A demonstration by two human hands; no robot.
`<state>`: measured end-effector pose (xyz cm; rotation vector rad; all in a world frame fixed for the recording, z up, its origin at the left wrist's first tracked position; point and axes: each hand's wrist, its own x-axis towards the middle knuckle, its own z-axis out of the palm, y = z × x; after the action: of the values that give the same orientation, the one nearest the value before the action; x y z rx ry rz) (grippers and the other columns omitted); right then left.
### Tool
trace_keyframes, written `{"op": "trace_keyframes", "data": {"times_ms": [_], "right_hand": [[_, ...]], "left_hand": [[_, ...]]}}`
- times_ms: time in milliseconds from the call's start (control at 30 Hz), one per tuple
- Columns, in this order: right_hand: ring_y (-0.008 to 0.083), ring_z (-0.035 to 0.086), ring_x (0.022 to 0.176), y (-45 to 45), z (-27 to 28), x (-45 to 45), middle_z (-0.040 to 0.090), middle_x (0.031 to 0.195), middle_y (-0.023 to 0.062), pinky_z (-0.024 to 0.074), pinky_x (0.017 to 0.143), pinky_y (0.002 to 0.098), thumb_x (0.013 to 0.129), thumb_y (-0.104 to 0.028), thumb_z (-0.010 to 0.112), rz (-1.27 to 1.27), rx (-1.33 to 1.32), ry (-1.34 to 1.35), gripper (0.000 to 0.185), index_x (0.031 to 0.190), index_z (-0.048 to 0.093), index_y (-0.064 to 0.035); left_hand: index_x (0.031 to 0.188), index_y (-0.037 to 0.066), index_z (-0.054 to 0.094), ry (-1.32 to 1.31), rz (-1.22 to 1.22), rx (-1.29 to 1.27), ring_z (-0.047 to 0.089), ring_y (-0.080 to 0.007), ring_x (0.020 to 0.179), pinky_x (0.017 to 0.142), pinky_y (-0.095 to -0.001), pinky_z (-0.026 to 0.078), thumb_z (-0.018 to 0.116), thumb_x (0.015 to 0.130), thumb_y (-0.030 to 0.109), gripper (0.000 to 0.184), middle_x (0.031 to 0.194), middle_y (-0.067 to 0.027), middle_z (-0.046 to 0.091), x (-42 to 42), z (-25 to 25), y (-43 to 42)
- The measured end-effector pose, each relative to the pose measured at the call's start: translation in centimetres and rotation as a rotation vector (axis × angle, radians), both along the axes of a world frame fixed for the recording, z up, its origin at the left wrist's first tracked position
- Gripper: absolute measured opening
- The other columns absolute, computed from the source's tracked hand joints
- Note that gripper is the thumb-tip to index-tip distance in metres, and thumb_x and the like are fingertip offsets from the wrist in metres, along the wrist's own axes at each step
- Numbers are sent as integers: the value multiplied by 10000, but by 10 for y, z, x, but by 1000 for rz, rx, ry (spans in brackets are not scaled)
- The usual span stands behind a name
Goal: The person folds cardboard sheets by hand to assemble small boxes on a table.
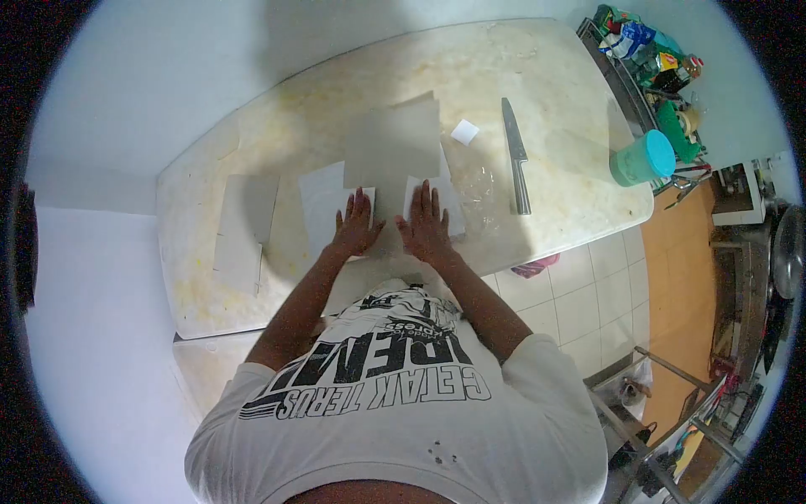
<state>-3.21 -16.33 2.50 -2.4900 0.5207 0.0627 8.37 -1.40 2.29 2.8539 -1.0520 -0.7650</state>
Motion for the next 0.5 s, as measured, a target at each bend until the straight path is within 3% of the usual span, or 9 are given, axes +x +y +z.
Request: {"op": "trace_keyframes", "data": {"times_ms": [33, 133, 200, 333, 433, 500], "right_hand": [[396, 43, 1424, -6, -4, 0, 31, 1554, 169, 198, 1066, 626, 983, -452, 310, 49, -55, 14, 650, 1456, 219, -15], [377, 62, 1429, -22, -24, -13, 50, 1561, 140, 166, 1049, 668, 982, -453, 290, 183, -174, 24, 649, 1471, 186, -40], [346, 62, 1437, -27, -28, -19, 46, 1568, 113, 123, 1070, 650, 976, -449, 304, 251, -200, -30, 642, 1484, 169, -82], [279, 103, 1441, -52, -21, -32, 85, 1567, 99, 128, 1083, 627, 956, -431, 377, 522, -75, 5, 650, 1483, 192, -97], [259, 127, 1438, -64, -11, -42, 99, 1565, 94, 133, 1094, 608, 934, -457, 418, 628, -96, -22, 698, 1483, 188, -93], [270, 147, 1431, -62, -5, -44, 111, 1562, 94, 148, 1096, 602, 922, -506, 419, 624, -148, -49, 740, 1480, 187, -79]], "left_hand": [[1482, 40, 100, 2, -78, 45, 59, -324, 1441, 1109, -572, 165, 453, 931, 357, 727, 1561, -154, 29, 8, 1, 3], [1483, 58, 136, 121, -273, -208, 104, -328, 1435, 1116, -546, 181, 423, 943, 306, 660, 1555, -168, 69, 36, -21, 21], [1478, 65, 170, 175, -265, -300, 138, -343, 1423, 1121, -493, 212, 428, 939, 245, 624, 1550, -187, 73, 41, -23, 28], [1461, 78, 241, 361, -165, -528, 164, -335, 1416, 1131, -427, 234, 416, 908, 122, 582, 1550, -178, 86, 45, -25, 41], [1466, 78, 224, 588, -142, -540, 174, -333, 1414, 1144, -387, 208, 392, 891, 68, 600, 1554, -155, 92, 60, -24, 52], [1467, 85, 227, 516, -278, -435, 172, -332, 1415, 1149, -402, 189, 387, 904, 68, 586, 1553, -144, 114, 68, -22, 57]]}}
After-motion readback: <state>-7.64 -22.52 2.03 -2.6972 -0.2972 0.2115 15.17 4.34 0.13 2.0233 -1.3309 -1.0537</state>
